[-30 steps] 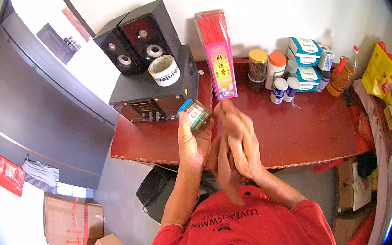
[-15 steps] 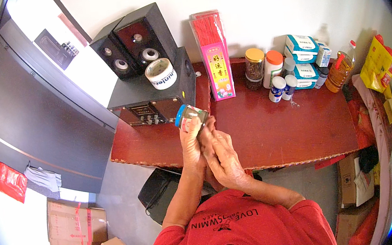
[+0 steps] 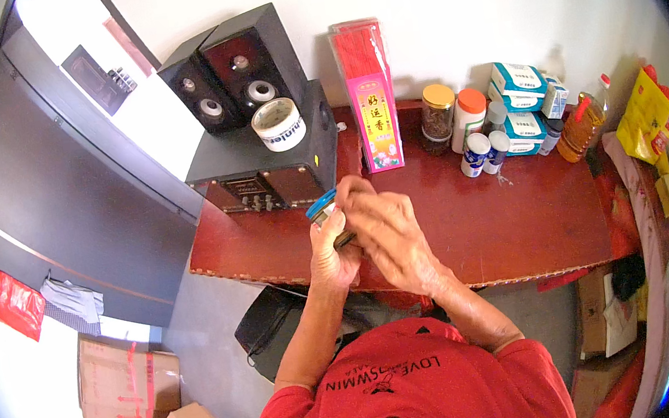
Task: The person wipes the exterior of several small containers and jars on a red table using a cloth. They handle each item individually, wiping the sides and lids, then place them back on the table. The person also wipes the table surface between items.
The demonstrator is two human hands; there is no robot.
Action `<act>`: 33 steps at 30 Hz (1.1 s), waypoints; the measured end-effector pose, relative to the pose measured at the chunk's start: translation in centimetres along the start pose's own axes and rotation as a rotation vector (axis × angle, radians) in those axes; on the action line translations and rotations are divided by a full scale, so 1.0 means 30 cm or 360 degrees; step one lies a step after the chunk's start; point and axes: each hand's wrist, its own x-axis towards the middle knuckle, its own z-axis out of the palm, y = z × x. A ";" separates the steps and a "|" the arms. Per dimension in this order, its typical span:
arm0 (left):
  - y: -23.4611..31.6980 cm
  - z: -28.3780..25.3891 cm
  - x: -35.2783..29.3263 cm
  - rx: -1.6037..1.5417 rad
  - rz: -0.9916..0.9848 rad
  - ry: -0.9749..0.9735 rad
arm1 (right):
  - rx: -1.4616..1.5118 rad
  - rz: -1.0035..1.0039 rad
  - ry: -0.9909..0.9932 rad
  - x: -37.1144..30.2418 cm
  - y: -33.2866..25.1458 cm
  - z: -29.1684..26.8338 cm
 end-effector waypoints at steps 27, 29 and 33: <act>-0.006 0.041 -0.058 0.1084 0.0387 -0.0103 | 0.0383 0.0257 0.0079 0.014 -0.023 -0.018; 0.009 0.040 -0.043 0.1535 0.0711 -0.0223 | 0.0615 0.0374 0.0074 0.030 -0.005 -0.022; 0.005 -0.005 -0.037 0.1690 0.0842 -0.0309 | 0.0549 0.0631 0.0224 0.042 0.004 -0.043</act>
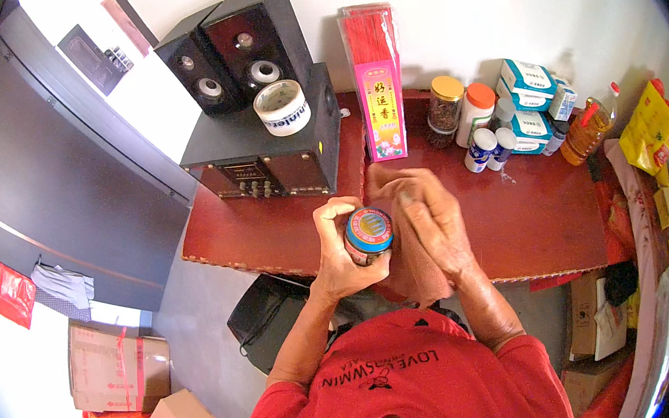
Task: The person wipes the exterior of several small containers and jars on a red table using a cloth. They handle each item individually, wiping the sides and lids, then place them back on the table. The person also wipes the table surface between items.
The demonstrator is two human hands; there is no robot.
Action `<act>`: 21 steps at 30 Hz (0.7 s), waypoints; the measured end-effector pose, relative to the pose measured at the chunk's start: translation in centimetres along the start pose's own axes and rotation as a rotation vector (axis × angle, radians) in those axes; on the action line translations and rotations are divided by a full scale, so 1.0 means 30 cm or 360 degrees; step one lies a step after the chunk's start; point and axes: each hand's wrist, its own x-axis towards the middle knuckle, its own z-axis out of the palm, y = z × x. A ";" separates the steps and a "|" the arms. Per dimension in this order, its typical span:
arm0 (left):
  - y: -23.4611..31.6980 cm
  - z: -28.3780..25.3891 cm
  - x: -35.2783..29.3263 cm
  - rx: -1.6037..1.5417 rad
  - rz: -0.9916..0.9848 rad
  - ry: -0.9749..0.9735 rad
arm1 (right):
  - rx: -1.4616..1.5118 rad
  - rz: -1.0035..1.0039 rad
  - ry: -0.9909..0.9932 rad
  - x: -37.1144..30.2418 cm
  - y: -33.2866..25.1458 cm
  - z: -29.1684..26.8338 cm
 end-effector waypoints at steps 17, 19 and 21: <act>-0.021 0.040 0.061 -0.0489 -0.0492 0.0673 | 0.0639 0.0177 -0.0181 0.018 0.105 0.087; -0.051 0.033 0.061 -0.0811 -0.0490 0.0918 | 0.0052 -0.0017 -0.0199 -0.024 0.127 0.104; -0.063 -0.003 0.066 -0.1098 -0.0641 0.0967 | -0.0143 -0.0059 -0.0203 -0.079 0.094 0.123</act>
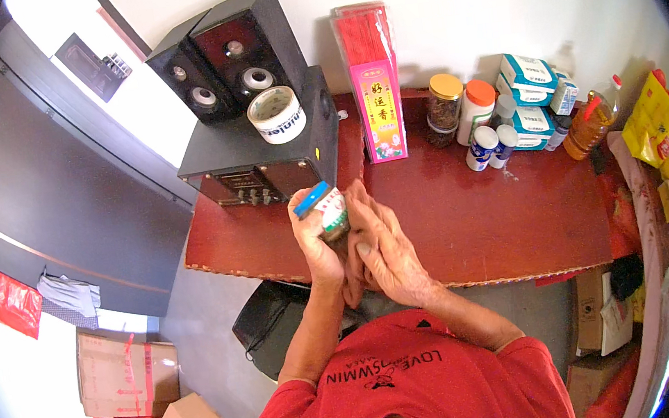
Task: The person wipes the exterior of several small containers and jars on a red table using a cloth. They handle each item individually, wiping the sides and lids, then place them back on the table. The person also wipes the table surface between items.
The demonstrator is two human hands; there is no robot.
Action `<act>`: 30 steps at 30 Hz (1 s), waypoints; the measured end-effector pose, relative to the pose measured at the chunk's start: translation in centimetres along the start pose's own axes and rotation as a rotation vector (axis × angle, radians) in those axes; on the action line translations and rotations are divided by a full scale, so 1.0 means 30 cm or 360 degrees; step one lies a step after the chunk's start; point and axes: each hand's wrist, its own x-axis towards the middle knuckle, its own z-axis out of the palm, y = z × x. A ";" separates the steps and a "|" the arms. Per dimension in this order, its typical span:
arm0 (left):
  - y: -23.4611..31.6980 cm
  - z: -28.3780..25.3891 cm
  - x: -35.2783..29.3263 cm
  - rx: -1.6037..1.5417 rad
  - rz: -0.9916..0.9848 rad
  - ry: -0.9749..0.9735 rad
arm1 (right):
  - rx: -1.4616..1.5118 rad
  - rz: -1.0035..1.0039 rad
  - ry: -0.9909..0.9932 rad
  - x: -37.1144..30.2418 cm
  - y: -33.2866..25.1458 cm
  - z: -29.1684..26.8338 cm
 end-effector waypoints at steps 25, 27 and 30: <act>0.213 -0.073 0.310 0.1199 0.0733 -0.0040 | 0.0863 0.0949 -0.0457 -0.054 0.171 -0.159; 0.255 -0.109 0.400 0.1273 0.0746 -0.0071 | 0.0680 0.1018 -0.0378 -0.082 0.217 -0.191; 0.246 -0.229 0.546 0.1282 0.0752 -0.0119 | 0.0707 0.1176 -0.0266 -0.108 0.249 -0.209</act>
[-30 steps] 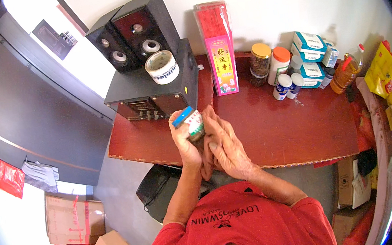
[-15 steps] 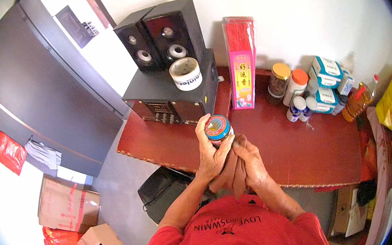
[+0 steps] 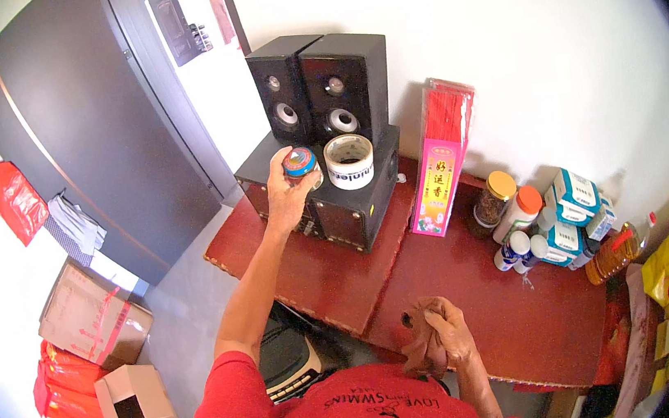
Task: The person wipes the exterior of several small containers and jars on a red table using a cloth. They handle each item individually, wiping the sides and lids, then place them back on the table. The person also wipes the table surface between items.
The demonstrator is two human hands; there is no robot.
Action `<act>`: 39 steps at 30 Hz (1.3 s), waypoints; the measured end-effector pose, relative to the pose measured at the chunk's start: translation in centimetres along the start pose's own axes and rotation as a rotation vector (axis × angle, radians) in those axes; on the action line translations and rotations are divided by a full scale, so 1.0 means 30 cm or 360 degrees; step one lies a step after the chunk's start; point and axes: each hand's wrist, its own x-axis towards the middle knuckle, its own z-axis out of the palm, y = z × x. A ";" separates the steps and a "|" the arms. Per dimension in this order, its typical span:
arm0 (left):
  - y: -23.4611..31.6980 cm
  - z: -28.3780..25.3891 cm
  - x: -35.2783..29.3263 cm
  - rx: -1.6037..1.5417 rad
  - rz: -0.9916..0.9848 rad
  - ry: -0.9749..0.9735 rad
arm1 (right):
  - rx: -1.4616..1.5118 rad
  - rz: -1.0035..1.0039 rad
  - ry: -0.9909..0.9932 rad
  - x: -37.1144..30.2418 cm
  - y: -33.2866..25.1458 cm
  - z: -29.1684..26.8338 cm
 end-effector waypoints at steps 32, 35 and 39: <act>0.098 -0.204 -0.362 0.0395 -0.0160 0.0196 | -0.2121 0.0174 0.0551 0.312 0.495 0.021; 0.145 -0.198 -0.516 0.0325 -0.0424 0.0117 | -0.1987 -0.0049 0.0364 0.370 0.432 0.067; 0.126 -0.219 -0.715 0.0348 -0.0578 -0.0033 | -0.2213 -0.0386 0.0173 0.307 0.562 0.116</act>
